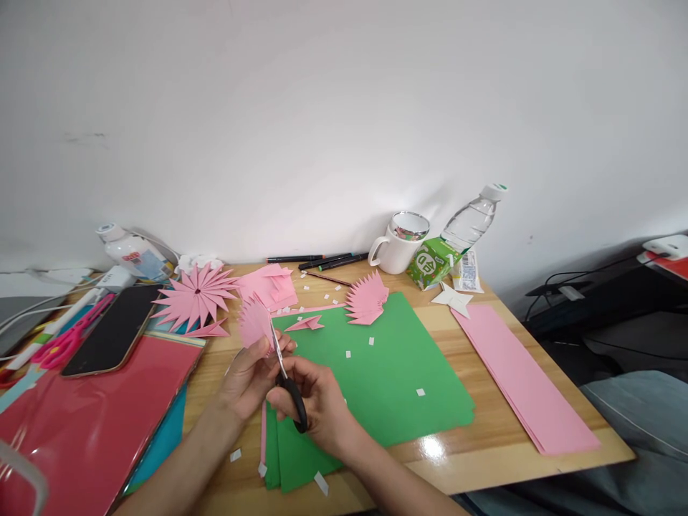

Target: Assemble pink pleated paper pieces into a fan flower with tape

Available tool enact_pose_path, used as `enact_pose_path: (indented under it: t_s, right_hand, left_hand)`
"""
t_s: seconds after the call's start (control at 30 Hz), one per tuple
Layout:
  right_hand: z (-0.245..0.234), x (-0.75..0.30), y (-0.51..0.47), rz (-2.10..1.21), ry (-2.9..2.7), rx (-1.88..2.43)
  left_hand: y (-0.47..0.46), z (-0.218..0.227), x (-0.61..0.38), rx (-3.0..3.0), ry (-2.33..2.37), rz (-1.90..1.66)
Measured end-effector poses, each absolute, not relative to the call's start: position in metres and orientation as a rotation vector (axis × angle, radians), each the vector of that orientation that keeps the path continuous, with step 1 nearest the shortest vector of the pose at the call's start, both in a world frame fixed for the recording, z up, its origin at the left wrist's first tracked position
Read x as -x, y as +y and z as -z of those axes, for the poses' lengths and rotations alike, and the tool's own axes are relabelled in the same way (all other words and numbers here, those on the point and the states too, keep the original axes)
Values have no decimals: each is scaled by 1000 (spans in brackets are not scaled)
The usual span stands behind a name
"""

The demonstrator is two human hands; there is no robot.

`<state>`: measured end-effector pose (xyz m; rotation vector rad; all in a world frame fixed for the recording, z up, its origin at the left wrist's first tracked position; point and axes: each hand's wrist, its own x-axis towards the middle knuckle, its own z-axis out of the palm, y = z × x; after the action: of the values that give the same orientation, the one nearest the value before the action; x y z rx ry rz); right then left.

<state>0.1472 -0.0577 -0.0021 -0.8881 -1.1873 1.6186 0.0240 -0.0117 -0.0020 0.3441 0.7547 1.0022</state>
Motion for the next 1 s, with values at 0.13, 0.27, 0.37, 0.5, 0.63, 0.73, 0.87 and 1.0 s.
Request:
enact_pose_path:
  t_s: [0.13, 0.27, 0.37, 0.5, 0.63, 0.73, 0.87, 1.0]
  right_hand:
    - [3, -145, -59, -1610, -1168, 894]
    - [5, -144, -60, -1609, -1151, 935]
    - [7, -143, -60, -1600, -1136, 950]
    - [6, -145, -60, -1642, -1143, 921]
    - [2, -148, -61, -1669, -1170, 881]
    - [1, -150, -62, -1663, -1186, 875]
    - [3, -148, -63, -1714, -1132, 860]
    - [3, -145, -64, -1718, -1078, 892]
  left_hand:
    - [-12, 3, -24, -365, 766, -1002]
    - [-13, 4, -25, -389, 777, -1004]
    - [-12, 5, -26, -398, 808, -1020]
    - [-11, 6, -26, -426, 821, -986]
    - [-11, 6, -26, -441, 805, -954]
    - [-12, 6, -26, -446, 795, -964]
    - [-13, 6, -26, -454, 787, -948]
    - [-14, 4, -27, -445, 784, -910]
